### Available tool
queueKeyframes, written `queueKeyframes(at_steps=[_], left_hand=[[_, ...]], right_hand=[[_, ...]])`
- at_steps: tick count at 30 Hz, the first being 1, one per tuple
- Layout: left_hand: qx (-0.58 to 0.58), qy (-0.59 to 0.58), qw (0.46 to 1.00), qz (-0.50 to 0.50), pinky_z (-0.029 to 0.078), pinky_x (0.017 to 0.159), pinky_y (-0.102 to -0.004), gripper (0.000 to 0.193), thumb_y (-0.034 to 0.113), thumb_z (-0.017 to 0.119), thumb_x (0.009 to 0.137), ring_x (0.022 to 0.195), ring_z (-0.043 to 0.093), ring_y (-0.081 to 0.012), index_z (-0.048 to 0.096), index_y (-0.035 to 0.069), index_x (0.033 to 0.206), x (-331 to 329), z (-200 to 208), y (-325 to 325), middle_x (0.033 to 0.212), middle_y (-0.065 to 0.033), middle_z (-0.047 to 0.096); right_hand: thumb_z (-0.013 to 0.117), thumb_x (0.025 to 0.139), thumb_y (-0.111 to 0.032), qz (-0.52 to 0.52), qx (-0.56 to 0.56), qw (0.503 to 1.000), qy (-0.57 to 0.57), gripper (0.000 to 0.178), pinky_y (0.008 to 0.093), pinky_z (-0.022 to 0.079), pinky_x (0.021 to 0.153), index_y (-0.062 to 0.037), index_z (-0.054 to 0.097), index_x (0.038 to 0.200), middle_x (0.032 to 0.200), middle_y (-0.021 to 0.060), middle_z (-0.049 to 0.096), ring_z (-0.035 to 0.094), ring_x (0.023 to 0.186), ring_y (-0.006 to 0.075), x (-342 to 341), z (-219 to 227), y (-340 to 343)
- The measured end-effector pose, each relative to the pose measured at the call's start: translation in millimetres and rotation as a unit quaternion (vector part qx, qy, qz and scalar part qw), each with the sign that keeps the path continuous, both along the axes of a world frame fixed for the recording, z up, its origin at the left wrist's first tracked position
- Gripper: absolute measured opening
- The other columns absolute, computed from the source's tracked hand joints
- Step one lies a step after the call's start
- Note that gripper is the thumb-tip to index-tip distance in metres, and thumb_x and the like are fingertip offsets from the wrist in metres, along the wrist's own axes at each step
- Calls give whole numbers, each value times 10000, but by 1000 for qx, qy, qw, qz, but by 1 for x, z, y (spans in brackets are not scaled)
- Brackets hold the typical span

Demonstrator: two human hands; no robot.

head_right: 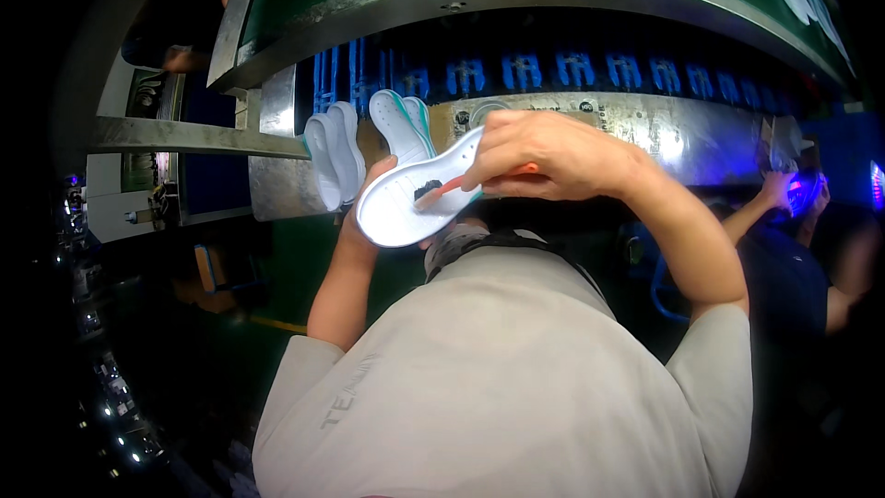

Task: The person retrieves shoe soles from a conveyor belt, dips a brush into a container of adhesive, and applies the adhesive around the shoe soles by hand.

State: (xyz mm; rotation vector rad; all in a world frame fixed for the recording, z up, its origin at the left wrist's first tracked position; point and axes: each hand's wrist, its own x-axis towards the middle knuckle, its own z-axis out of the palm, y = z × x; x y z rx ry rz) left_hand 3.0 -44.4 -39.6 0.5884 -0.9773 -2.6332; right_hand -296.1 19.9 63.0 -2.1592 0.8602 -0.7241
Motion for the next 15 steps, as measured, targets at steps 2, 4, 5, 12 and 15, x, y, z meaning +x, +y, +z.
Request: queueKeyframes(at_steps=[2,4,5,12,15], left_hand=[[233,-7,972,-17,615,424,-462,763,531,407,1016,846,729,-507,463,-100,1443,2,-3,3,1147,-392,646],[246,11,968,-54,613,423,-478,764,513,420,1004,840,715,-544,448,-104,1454,11,-16,-1,1149,-410,638],[243,35,966,-84,604,458,-472,794,560,391,1014,781,717,-512,463,-94,1460,15,-23,-3,1119,-428,644],[304,93,947,-42,599,518,-504,884,620,432,976,722,693,-552,455,-101,1487,15,-6,-10,1127,-534,574],[379,277,883,-19,615,559,-521,874,599,453,970,755,699,-557,447,-94,1504,12,10,-12,1137,-525,578]], right_hand=[[786,873,-71,11,5,999,36,250,385,536,863,-91,771,1121,981,48,748,632,919,262,0,2,-11],[792,866,-73,11,13,999,52,261,376,544,853,-88,777,1126,999,44,757,626,917,251,-3,3,-21],[802,856,-82,4,-2,999,38,270,359,550,840,-90,787,1126,1015,38,767,622,907,240,-7,-1,-24],[770,893,-93,-64,25,996,63,206,361,536,830,-70,797,1096,988,52,772,606,867,234,-39,-13,-23],[708,943,-113,-156,49,985,52,180,353,522,824,-47,789,1090,937,82,763,624,857,230,-59,-21,-20]])
